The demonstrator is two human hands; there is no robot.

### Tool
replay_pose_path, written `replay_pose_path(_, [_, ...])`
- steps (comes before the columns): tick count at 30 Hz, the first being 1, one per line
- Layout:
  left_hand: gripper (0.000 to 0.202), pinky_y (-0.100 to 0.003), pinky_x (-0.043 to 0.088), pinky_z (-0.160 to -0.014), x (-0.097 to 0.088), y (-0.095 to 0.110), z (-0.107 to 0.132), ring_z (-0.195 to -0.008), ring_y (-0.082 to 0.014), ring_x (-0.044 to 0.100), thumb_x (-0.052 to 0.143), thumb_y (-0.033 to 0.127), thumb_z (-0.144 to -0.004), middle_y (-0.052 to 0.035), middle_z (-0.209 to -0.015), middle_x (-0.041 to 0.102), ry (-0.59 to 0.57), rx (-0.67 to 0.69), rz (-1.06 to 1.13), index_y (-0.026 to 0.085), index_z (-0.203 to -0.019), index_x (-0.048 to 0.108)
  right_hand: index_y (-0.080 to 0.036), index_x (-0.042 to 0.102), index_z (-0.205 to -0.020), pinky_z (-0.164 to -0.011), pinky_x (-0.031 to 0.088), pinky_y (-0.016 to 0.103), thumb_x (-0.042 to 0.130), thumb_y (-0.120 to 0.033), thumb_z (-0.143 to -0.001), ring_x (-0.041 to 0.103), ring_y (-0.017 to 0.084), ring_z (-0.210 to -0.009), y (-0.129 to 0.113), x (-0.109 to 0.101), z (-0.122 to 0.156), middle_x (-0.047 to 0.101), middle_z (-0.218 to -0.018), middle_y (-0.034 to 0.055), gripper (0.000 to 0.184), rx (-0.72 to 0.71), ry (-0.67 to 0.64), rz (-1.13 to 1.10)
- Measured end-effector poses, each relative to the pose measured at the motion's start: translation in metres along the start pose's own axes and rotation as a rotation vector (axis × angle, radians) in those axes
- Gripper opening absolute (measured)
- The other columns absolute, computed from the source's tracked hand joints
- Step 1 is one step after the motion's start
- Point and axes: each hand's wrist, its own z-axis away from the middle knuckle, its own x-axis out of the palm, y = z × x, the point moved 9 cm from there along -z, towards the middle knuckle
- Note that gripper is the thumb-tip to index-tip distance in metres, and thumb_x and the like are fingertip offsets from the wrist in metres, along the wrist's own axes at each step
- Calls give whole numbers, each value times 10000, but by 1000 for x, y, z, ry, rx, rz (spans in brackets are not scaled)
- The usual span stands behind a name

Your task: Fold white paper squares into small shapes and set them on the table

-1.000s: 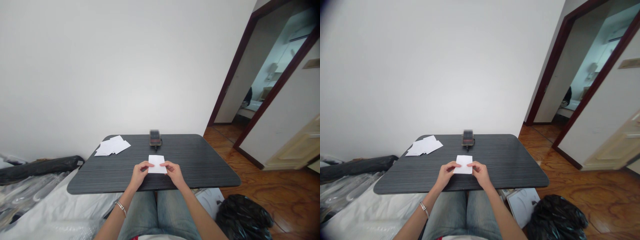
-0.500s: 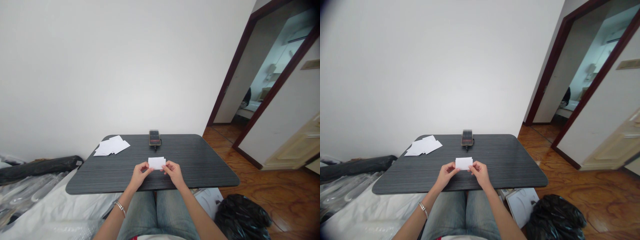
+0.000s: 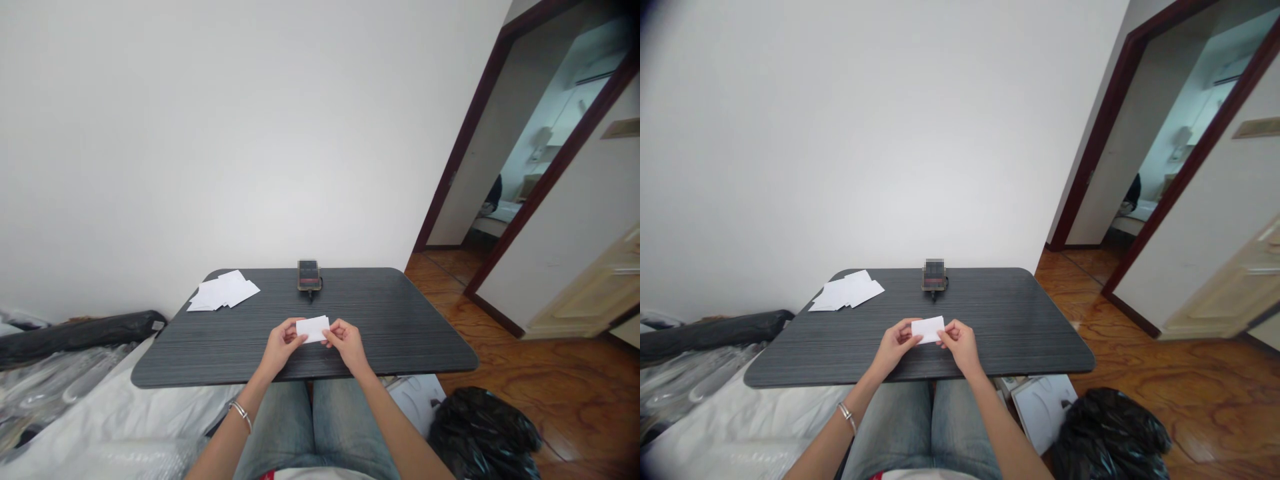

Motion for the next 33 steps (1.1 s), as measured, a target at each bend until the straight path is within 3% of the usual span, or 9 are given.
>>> replay_pose_path(6, [407, -224, 466, -574, -1, 4, 1, -630, -129, 586, 622, 225, -679, -22, -714, 622, 16, 21, -3, 134, -1049, 479, -172, 470, -915, -451, 465, 229, 688, -337, -614, 614, 155, -496, 4, -2, -2, 636, -555, -20, 407, 28, 12, -69])
replay_pose_path(12, [365, -211, 454, -563, -4, 6, 1, -614, -116, 566, 616, 228, -681, -4, -688, 586, 38, 61, -26, 148, -1013, 488, -149, 567, -684, -464, 479, 253, 675, -402, -609, 617, 170, -498, 9, 2, -3, 652, -579, 27, 285, 49, -27, -40])
replay_pose_path(19, [309, -212, 434, -586, -3, 10, 2, -618, -114, 554, 597, 246, -704, 7, -662, 566, 47, 83, -24, 143, -979, 500, -154, 563, -638, -478, 468, 242, 685, -377, -606, 605, 152, -480, 7, 0, -2, 650, -568, 24, 257, 53, -14, -49])
replay_pose_path(25, [440, -198, 431, -550, -7, 7, 0, -557, -95, 540, 620, 275, -685, 46, -593, 527, 77, 69, -20, 150, -1077, 462, -155, 567, -611, -476, 462, 245, 682, -389, -601, 601, 154, -470, 7, 0, -2, 639, -539, 14, 261, 51, -9, -39])
replay_pose_path(33, [300, -212, 427, -471, 4, -11, -2, -483, -120, 561, 598, 370, -694, -31, -588, 636, -41, -45, -28, 95, -813, 603, -152, 581, -610, -486, 464, 248, 684, -368, -604, 595, 151, -469, 7, 0, -2, 634, -521, 10, 239, 57, -17, -37])
